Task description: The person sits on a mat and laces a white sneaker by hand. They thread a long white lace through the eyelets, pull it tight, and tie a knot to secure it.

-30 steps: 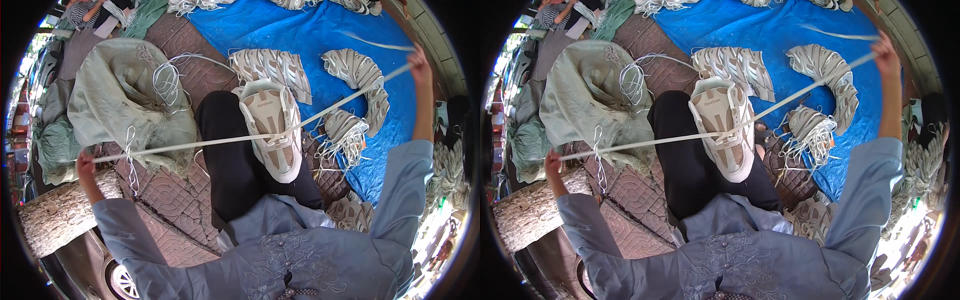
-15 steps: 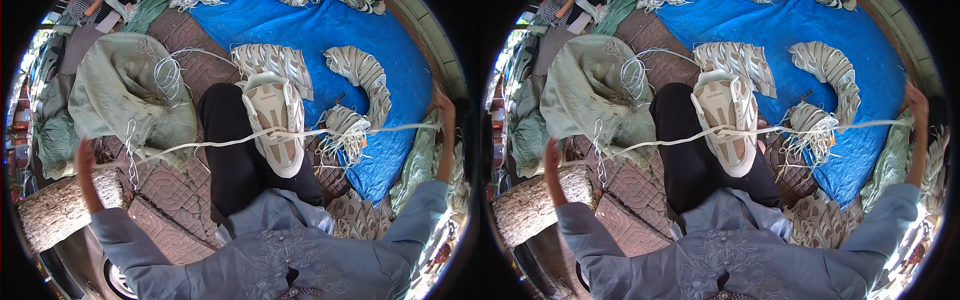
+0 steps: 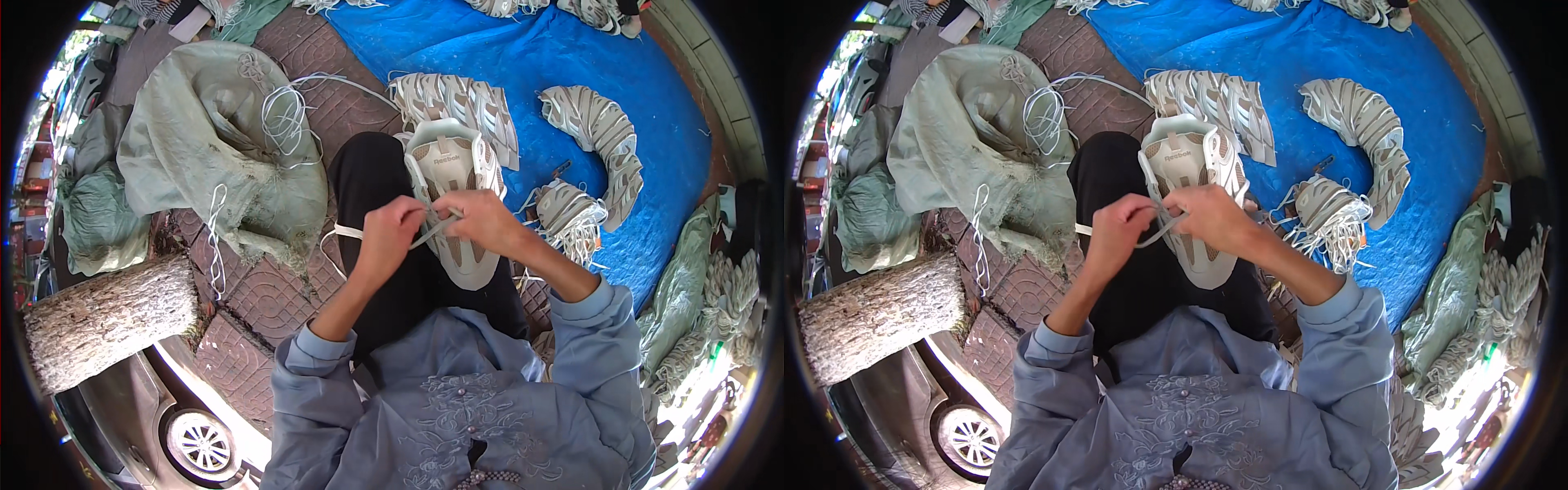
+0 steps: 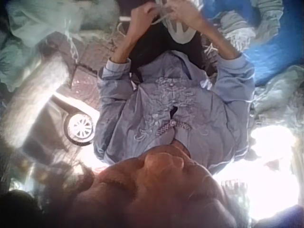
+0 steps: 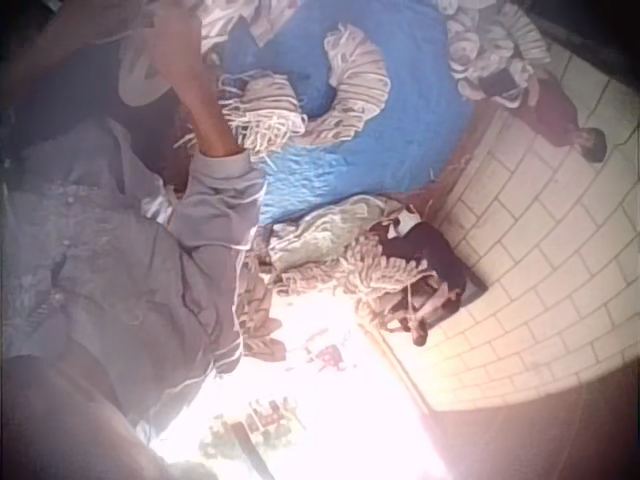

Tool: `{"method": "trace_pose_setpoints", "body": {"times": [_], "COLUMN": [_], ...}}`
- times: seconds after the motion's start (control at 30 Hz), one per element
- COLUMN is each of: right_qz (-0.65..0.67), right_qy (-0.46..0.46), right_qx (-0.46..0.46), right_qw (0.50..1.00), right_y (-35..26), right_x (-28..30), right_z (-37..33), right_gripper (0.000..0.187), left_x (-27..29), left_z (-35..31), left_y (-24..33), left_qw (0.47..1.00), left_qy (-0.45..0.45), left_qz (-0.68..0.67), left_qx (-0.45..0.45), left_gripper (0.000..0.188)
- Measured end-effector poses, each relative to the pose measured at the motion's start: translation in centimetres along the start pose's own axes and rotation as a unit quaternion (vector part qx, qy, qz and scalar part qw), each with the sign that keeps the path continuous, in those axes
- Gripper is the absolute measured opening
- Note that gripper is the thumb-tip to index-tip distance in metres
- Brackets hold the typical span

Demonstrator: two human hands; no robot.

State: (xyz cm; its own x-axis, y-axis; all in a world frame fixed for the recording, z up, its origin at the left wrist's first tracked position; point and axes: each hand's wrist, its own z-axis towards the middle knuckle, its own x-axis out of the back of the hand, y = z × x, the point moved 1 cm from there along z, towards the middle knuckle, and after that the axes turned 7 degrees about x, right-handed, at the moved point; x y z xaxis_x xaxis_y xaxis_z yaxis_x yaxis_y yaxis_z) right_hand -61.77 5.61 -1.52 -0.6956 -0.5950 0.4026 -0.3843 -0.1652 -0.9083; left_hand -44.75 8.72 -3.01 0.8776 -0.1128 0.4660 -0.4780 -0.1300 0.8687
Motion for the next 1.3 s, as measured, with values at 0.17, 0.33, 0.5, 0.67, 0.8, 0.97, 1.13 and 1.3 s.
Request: {"method": "trace_pose_setpoints", "body": {"times": [0.17,0.33,0.5,0.67,0.8,0.97,1.13,1.3], "right_qz": [0.115,0.13,0.119,0.182,0.215,0.216,0.139,0.176], "right_qy": [-0.017,-0.023,-0.021,-0.019,-0.023,0.05,0.159,0.144], "right_qx": [-0.071,-0.066,-0.058,-0.064,-0.081,-0.058,0.013,-0.035], "right_qw": [0.991,0.989,0.991,0.981,0.973,0.973,0.977,0.973], "right_y": [0.8,0.7,0.5,0.7,0.9,1.1,1.2,1.4], "right_x": [0.2,0.6,0.4,0.4,0.4,0.5,1.5,1.8], "right_z": [-0.6,-0.5,-0.8,-0.8,-1.3,-2.8,-3.2,-3.4], "right_gripper": [0.032,0.034,0.032,0.03,0.029,0.023,0.018,0.02], "left_x": [-1.1,-2.2,-2.9,-3.3,-3.7,-4.1,-3.6,-0.4], "left_z": [-0.9,-1.4,-2.0,-2.3,-2.2,-1.8,-1.8,0.2], "left_y": [-1.1,-1.0,-1.2,-1.5,-1.3,-0.7,0.8,2.1], "left_qw": [0.99,0.993,0.99,0.968,0.945,0.893,0.815,0.95], "left_qy": [0.047,0.068,0.093,0.114,0.125,0.141,0.055,-0.165], "left_qz": [0.101,0.079,0.075,0.148,0.179,0.326,0.536,0.261], "left_qx": [-0.09,-0.059,-0.07,-0.167,-0.244,-0.275,-0.211,-0.048], "left_gripper": [0.006,0.001,0.003,0.006,0.008,0.021,0.016,0.011]}}
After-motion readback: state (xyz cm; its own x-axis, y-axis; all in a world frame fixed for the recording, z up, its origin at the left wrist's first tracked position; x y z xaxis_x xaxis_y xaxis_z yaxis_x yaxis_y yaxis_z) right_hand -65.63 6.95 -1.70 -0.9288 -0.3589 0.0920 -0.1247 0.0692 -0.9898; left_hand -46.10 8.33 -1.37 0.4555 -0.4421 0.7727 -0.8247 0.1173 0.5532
